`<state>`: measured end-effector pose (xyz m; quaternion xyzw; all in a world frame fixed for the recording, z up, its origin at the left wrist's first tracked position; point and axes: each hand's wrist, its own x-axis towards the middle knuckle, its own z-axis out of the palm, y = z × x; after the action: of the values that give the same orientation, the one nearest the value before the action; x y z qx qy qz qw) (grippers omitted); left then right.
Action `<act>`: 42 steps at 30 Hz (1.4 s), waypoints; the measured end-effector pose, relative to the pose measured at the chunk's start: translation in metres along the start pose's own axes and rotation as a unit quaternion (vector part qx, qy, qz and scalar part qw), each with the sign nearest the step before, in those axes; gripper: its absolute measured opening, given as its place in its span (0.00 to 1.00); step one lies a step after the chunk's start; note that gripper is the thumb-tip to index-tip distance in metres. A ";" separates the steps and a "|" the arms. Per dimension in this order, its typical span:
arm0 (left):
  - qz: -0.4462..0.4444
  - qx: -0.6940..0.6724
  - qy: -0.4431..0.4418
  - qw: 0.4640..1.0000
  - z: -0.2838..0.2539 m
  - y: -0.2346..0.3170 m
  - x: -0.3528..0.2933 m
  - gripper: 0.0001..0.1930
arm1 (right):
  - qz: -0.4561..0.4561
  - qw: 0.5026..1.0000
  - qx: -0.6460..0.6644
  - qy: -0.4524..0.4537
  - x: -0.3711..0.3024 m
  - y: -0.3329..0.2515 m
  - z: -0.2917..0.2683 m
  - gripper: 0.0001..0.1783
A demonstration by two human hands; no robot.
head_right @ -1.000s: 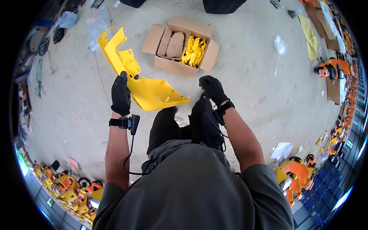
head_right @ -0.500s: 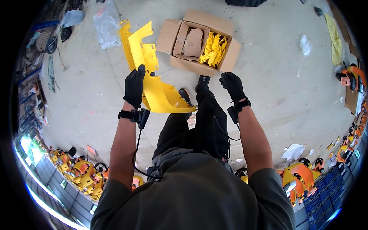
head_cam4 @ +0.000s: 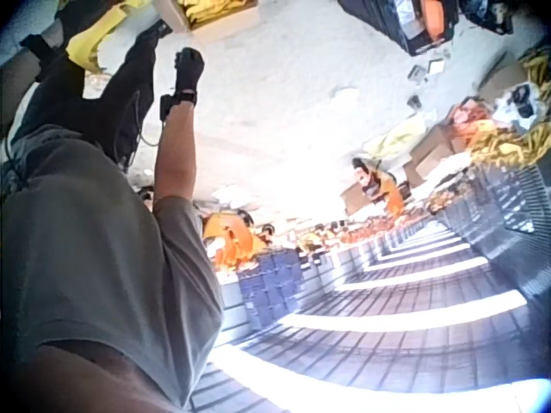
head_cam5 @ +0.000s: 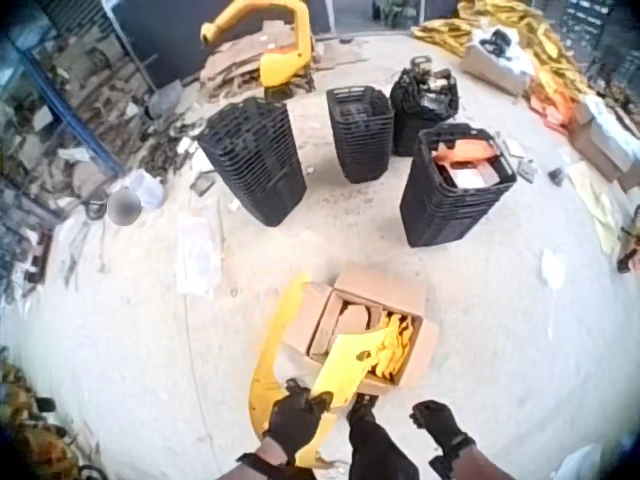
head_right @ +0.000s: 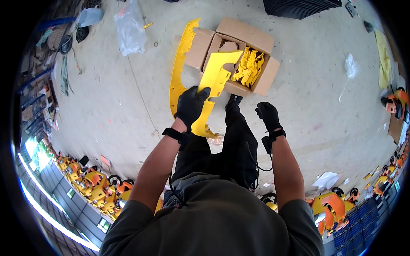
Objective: The person walks through an assembly floor, picks up yellow plastic fairing components from a box and the ground, and begins aligning and snapping them together before attaching them to a scooter frame.
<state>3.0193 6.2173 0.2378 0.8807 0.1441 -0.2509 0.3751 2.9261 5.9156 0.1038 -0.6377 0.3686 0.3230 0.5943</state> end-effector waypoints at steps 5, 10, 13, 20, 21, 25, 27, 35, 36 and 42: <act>0.034 -0.007 -0.015 0.999 0.001 0.009 -0.002 0.19 | -0.026 0.999 -0.046 0.014 -0.019 0.011 0.017 0.13; 0.071 -0.070 0.052 0.994 -0.029 -0.009 0.012 0.19 | -0.013 1.000 -0.018 0.005 -0.035 0.032 0.059 0.12; 0.033 -0.197 0.069 0.977 -0.062 -0.037 0.034 0.18 | -0.064 0.991 -0.107 -0.050 -0.031 0.052 0.080 0.09; -0.027 -0.557 0.119 0.822 -0.151 -0.073 0.041 0.23 | -0.072 0.989 -0.057 -0.119 -0.051 0.053 0.128 0.05; -0.030 -0.566 0.116 0.816 -0.163 -0.085 0.041 0.24 | -0.044 0.990 -0.011 -0.136 -0.051 0.055 0.130 0.05; -0.094 -0.715 0.127 0.681 -0.170 -0.134 0.043 0.23 | -0.034 0.988 -0.013 -0.148 -0.049 0.057 0.132 0.11; -0.142 -0.759 0.144 0.618 -0.165 -0.150 0.041 0.22 | -0.014 0.988 -0.019 -0.153 -0.054 0.040 0.134 0.13; -0.177 -0.800 0.110 0.563 -0.127 -0.135 0.025 0.24 | -0.180 0.949 -0.218 -0.141 -0.073 -0.003 0.143 0.14; -0.158 -0.805 0.108 0.562 -0.125 -0.141 0.026 0.26 | -0.259 0.903 -0.312 -0.145 -0.069 0.004 0.138 0.13; -0.003 -0.713 0.081 0.697 -0.127 -0.152 0.029 0.33 | -0.014 0.966 -0.045 -0.254 -0.085 -0.005 0.138 0.10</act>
<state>3.0188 6.4149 0.2075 0.3663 0.3124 -0.0020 0.8765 2.8892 6.0602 0.1671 -0.5661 0.1812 0.4824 0.6434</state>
